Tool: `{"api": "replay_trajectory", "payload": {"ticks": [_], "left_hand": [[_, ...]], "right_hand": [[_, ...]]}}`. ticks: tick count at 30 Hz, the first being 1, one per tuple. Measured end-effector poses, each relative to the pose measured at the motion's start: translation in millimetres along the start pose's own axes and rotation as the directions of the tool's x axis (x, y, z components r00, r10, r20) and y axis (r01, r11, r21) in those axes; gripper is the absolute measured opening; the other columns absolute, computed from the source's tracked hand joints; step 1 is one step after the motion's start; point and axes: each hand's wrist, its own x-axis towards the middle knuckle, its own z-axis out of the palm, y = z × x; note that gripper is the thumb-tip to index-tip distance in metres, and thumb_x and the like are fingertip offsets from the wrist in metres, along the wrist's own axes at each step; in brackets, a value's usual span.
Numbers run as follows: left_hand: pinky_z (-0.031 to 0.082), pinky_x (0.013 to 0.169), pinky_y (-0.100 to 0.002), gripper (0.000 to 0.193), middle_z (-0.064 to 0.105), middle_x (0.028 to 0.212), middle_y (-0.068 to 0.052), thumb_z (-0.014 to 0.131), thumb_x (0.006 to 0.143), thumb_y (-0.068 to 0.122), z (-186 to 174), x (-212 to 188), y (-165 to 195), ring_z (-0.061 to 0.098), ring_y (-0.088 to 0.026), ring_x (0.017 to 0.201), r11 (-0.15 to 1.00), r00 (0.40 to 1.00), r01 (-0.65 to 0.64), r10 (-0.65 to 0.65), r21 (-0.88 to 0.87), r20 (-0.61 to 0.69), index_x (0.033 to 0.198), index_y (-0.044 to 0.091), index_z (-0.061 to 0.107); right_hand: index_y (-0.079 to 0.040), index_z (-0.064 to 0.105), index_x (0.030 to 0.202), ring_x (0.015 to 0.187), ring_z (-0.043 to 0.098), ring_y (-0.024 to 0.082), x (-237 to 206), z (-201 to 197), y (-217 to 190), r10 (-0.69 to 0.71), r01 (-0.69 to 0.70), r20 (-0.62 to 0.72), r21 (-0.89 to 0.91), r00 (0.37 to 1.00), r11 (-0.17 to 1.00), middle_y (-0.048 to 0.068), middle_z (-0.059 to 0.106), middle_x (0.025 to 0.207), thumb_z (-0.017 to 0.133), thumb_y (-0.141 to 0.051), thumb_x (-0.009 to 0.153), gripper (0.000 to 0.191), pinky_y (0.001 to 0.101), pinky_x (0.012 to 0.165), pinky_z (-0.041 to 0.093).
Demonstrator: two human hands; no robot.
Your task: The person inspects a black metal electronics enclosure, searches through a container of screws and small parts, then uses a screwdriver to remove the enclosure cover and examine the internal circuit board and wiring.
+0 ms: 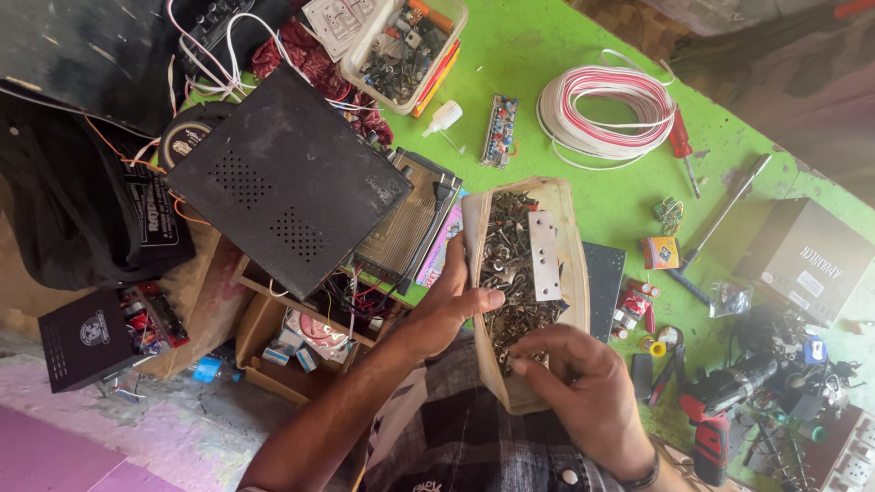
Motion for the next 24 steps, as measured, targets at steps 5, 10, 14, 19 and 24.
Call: {"api": "replay_trajectory", "payload": {"ticks": [5,10,14,19,24], "left_hand": [[0.026,0.121,-0.047,0.098,0.035,0.152,-0.02,0.065,0.084,0.022,-0.7,-1.3,-2.6,0.03,-0.03,0.148,0.999,1.0,0.024,-0.024,-0.026,-0.008,0.16,0.005,0.006],[0.026,0.121,-0.046,0.1,0.034,0.153,-0.018,0.065,0.083,0.022,0.3,-2.2,-4.1,0.03,-0.029,0.147,0.999,1.0,0.007,-0.008,-0.053,-0.017,0.161,0.006,0.004],[0.023,0.122,-0.046,0.099,0.033,0.156,-0.018,0.065,0.084,0.022,0.6,-2.8,-3.1,0.028,-0.029,0.15,0.999,0.999,-0.027,0.026,-0.024,-0.018,0.161,0.005,0.005],[0.028,0.12,-0.049,0.101,0.034,0.152,-0.021,0.064,0.082,0.024,0.7,-4.4,-0.8,0.031,-0.032,0.147,0.999,0.999,0.044,-0.045,-0.006,-0.025,0.16,0.008,0.002],[0.026,0.121,-0.049,0.101,0.034,0.152,-0.021,0.064,0.082,0.024,1.8,-4.1,-2.5,0.031,-0.031,0.147,1.0,0.999,0.026,-0.026,-0.014,-0.027,0.16,0.006,0.003]], "right_hand": [[-0.011,0.075,0.093,0.057,0.048,0.004,-2.4,3.6,-6.3,-0.082,0.083,0.015,-0.109,0.996,0.99,-0.004,0.075,0.084,0.081,-0.009,0.08,0.014,0.0231,0.053,0.043],[-0.009,0.077,0.102,0.069,0.058,0.003,-6.3,3.3,1.9,-0.017,0.009,0.08,0.095,0.997,0.995,-0.003,0.079,0.086,0.075,-0.006,0.089,0.013,0.0228,0.064,0.051],[-0.009,0.079,0.101,0.061,0.043,0.006,-5.9,4.2,5.6,-0.001,0.0,0.073,0.013,0.997,1.0,0.0,0.066,0.079,0.082,-0.005,0.087,0.015,0.0242,0.058,0.042],[-0.01,0.074,0.093,0.056,0.044,0.005,-3.0,3.9,2.1,-0.011,0.013,0.099,-0.02,0.995,1.0,-0.004,0.079,0.09,0.082,-0.004,0.079,0.017,0.0234,0.055,0.044],[-0.01,0.073,0.094,0.057,0.048,0.005,-4.7,3.4,3.8,-0.007,0.006,0.123,0.01,0.992,1.0,-0.005,0.079,0.091,0.081,-0.004,0.08,0.017,0.0228,0.056,0.045]]}}
